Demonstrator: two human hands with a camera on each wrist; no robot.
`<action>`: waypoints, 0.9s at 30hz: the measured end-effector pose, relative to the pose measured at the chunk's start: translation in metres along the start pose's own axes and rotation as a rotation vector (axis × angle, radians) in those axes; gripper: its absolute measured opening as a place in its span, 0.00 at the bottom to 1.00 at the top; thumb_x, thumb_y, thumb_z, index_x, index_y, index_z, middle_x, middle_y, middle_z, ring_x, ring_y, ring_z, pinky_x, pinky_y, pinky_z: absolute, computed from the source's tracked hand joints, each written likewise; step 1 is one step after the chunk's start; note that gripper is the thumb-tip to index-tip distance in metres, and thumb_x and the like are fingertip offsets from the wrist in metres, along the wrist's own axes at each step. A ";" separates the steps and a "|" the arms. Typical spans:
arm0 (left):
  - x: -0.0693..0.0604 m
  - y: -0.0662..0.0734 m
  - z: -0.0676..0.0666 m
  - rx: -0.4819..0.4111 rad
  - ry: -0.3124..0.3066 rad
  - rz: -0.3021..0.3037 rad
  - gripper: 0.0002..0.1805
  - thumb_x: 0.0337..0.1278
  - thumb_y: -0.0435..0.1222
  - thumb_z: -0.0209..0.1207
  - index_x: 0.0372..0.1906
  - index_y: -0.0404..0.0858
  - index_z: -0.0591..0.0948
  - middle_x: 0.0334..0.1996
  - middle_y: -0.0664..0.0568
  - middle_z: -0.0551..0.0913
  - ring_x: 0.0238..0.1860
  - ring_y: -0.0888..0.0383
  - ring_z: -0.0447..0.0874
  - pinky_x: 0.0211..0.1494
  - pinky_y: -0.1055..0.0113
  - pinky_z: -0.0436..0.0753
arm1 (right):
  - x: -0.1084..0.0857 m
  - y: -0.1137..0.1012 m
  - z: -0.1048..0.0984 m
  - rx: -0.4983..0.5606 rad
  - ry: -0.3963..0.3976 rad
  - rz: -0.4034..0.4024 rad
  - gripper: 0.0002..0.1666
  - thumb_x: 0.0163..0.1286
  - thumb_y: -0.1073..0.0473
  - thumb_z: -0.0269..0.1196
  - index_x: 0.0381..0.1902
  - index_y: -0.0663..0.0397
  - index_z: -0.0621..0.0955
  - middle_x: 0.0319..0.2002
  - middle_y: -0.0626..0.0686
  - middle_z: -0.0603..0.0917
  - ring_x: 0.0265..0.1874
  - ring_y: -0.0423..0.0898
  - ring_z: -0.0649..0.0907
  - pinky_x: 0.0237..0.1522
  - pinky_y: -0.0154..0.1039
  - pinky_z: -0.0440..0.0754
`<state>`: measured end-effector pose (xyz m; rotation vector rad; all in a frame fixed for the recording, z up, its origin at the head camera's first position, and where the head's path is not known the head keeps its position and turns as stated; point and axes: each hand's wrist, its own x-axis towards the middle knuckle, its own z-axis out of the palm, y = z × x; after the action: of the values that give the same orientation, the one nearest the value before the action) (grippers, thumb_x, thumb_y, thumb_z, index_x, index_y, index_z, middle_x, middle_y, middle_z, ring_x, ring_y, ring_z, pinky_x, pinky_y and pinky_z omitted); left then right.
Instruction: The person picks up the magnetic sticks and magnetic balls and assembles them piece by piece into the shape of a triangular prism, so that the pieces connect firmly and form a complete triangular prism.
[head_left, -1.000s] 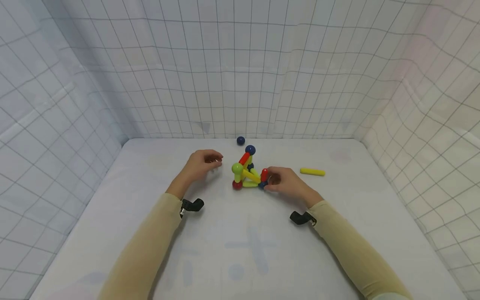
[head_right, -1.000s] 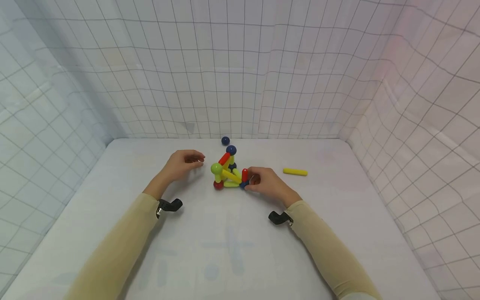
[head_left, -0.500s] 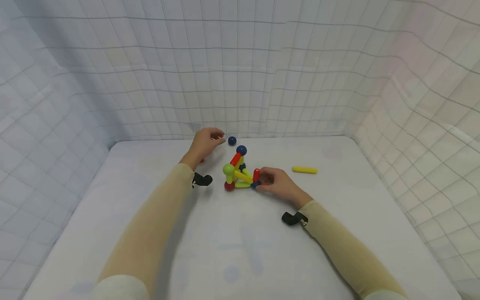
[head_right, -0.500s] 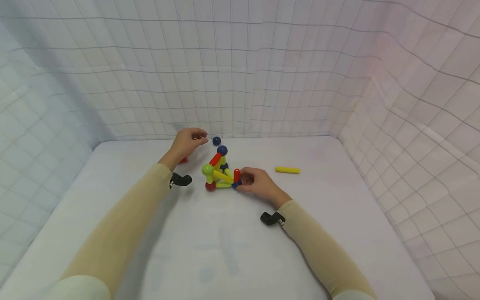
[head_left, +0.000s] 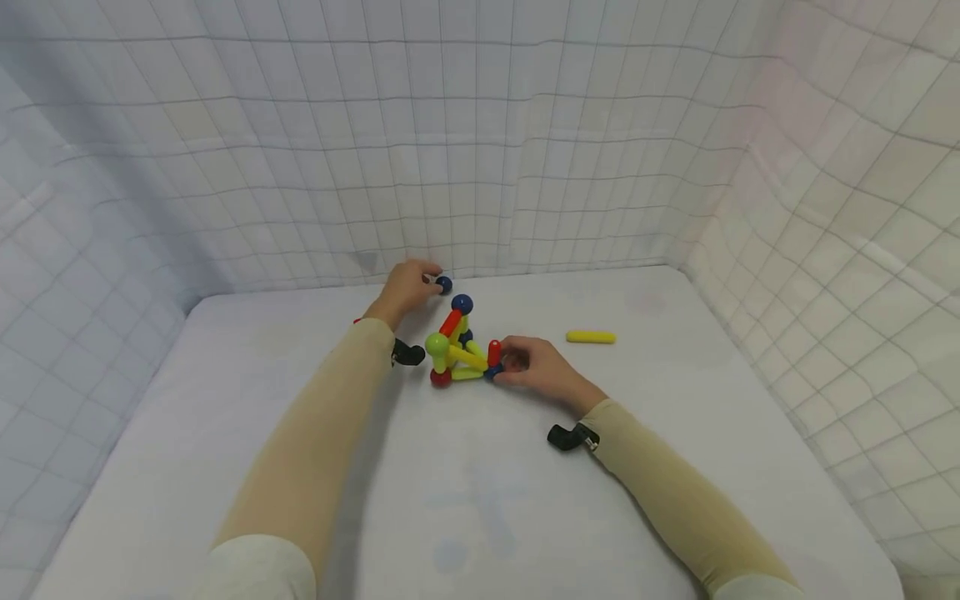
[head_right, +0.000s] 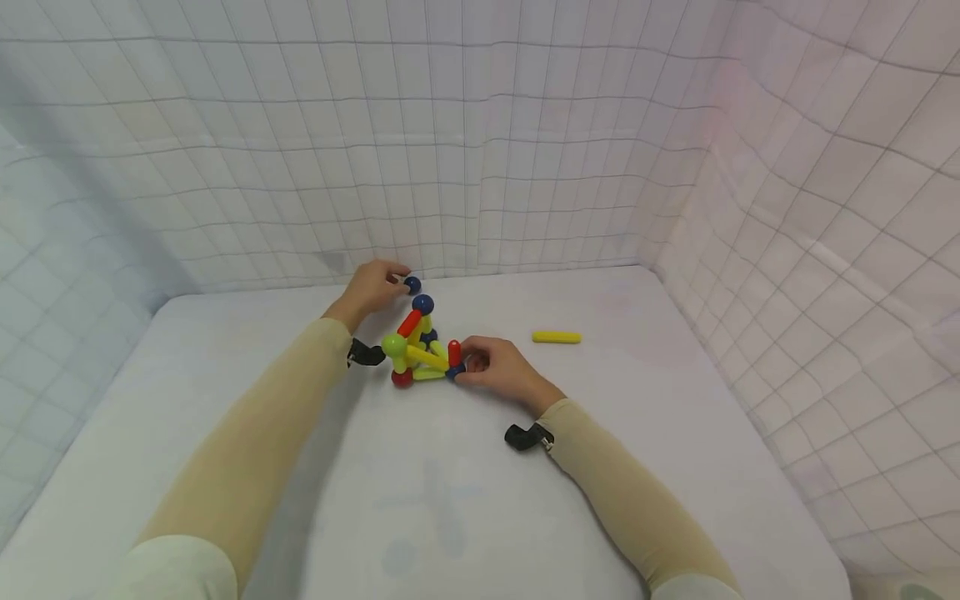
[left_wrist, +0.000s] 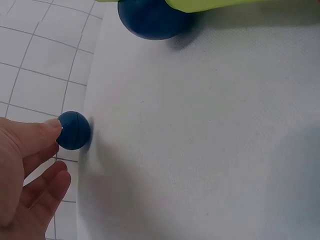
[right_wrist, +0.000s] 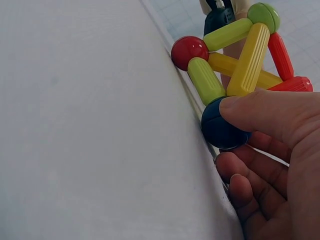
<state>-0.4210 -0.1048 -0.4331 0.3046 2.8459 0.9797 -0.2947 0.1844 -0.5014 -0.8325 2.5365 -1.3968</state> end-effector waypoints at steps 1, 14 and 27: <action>0.000 -0.001 0.000 -0.006 0.007 -0.007 0.25 0.77 0.35 0.65 0.73 0.35 0.80 0.69 0.40 0.80 0.65 0.43 0.79 0.63 0.51 0.84 | 0.000 0.000 0.001 0.004 -0.002 -0.002 0.19 0.67 0.56 0.79 0.54 0.47 0.87 0.39 0.46 0.86 0.37 0.48 0.83 0.42 0.43 0.82; 0.002 -0.002 0.006 -0.029 0.018 0.026 0.22 0.73 0.34 0.68 0.67 0.34 0.84 0.62 0.39 0.84 0.61 0.43 0.80 0.67 0.50 0.81 | 0.001 -0.001 0.002 -0.013 0.000 -0.024 0.17 0.68 0.57 0.78 0.53 0.44 0.87 0.36 0.45 0.85 0.36 0.46 0.82 0.40 0.41 0.80; -0.016 0.001 -0.021 -0.145 0.085 0.105 0.22 0.74 0.40 0.69 0.67 0.36 0.84 0.57 0.42 0.87 0.60 0.45 0.83 0.67 0.49 0.81 | 0.001 0.003 0.002 -0.044 0.011 -0.013 0.18 0.67 0.54 0.79 0.52 0.44 0.86 0.37 0.44 0.85 0.36 0.46 0.83 0.41 0.43 0.82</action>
<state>-0.4095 -0.1202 -0.4152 0.4100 2.8385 1.2400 -0.2960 0.1838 -0.5047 -0.8530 2.5835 -1.3570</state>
